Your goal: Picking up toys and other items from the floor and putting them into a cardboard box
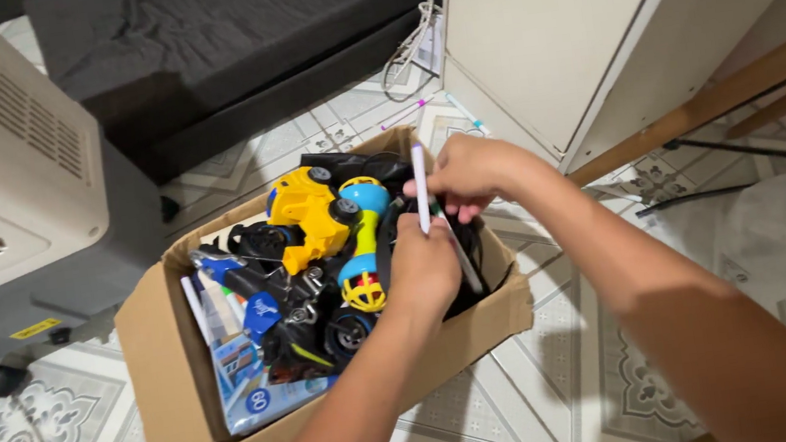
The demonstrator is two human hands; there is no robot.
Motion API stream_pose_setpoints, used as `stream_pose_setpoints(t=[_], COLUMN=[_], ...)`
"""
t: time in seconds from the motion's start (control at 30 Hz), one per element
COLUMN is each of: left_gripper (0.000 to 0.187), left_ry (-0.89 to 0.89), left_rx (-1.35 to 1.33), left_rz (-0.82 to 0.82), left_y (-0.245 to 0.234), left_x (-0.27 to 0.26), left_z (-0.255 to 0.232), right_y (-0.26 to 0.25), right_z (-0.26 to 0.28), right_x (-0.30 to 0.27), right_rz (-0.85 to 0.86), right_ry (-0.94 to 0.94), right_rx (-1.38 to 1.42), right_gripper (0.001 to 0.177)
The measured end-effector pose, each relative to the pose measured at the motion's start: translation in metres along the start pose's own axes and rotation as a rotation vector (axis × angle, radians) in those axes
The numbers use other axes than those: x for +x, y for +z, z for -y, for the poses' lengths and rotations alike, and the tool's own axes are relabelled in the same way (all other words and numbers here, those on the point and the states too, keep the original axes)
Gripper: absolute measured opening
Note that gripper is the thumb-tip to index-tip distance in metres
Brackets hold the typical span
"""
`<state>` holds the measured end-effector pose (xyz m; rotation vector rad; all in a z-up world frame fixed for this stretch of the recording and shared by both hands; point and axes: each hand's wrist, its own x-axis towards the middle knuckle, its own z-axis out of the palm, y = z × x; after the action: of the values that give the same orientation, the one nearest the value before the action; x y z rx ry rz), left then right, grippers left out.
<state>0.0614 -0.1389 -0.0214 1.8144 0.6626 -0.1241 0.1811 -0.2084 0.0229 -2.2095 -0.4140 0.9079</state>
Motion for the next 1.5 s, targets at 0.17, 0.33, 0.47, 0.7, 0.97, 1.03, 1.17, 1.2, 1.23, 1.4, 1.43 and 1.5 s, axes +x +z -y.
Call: stream_pose_setpoints(t=[0.17, 0.33, 0.47, 0.7, 0.97, 1.03, 1.17, 1.2, 1.23, 1.4, 1.43, 1.5], left_gripper=[0.042, 0.064, 0.074, 0.076, 0.07, 0.069, 0.068, 0.068, 0.068, 0.068, 0.068, 0.07], left_ry=[-0.033, 0.015, 0.673, 0.942, 1.088, 1.097, 1.118, 1.126, 1.121, 1.104, 1.104, 1.095], left_rx=[-0.058, -0.012, 0.513, 1.084, 1.018, 1.009, 0.964, 0.95, 0.956, 0.941, 0.939, 0.94], left_rz=[-0.042, -0.169, -0.359, -0.166, -0.228, -0.243, -0.259, -0.265, -0.266, -0.266, -0.265, -0.259], left_y=[0.001, 0.024, 0.038, 0.045, 0.047, 0.046, 0.047, 0.047, 0.047, 0.048, 0.048, 0.048], left_x=[-0.002, -0.01, -0.033, -0.012, 0.009, 0.01, 0.01, 0.01, 0.009, 0.007, 0.007, 0.007], left_z=[-0.004, 0.0, 0.004, 0.033, 0.044, 0.044, 0.045, 0.045, 0.047, 0.048, 0.047, 0.047], right_y=[-0.033, -0.056, -0.065, -0.075, -0.093, -0.099, -0.105, -0.103, -0.098, -0.074, -0.076, -0.08], right_z=[-0.019, -0.077, -0.159, -0.274, -0.288, -0.308, -0.364, -0.354, -0.347, -0.273, -0.295, -0.338], right_x=[0.004, 0.031, 0.062, 0.083, 0.034, 0.05, 0.087, 0.081, 0.076, 0.039, 0.058, 0.098], right_rz=[-0.181, -0.331, -0.189, -0.236, -0.479, -0.448, -0.381, -0.398, -0.393, -0.417, -0.417, -0.519], right_ry=[0.014, 0.089, 0.357, 0.586, 0.437, 0.432, 0.424, 0.417, 0.412, 0.467, 0.468, 0.304], right_rx=[0.053, 0.073, -0.014, -0.667, -0.521, -0.542, -0.625, -0.637, -0.634, -0.597, -0.597, -0.305], right_gripper=[0.038, 0.028, 0.021, 0.038, 0.06, 0.066, 0.047, 0.044, 0.044, 0.04, 0.04, 0.04])
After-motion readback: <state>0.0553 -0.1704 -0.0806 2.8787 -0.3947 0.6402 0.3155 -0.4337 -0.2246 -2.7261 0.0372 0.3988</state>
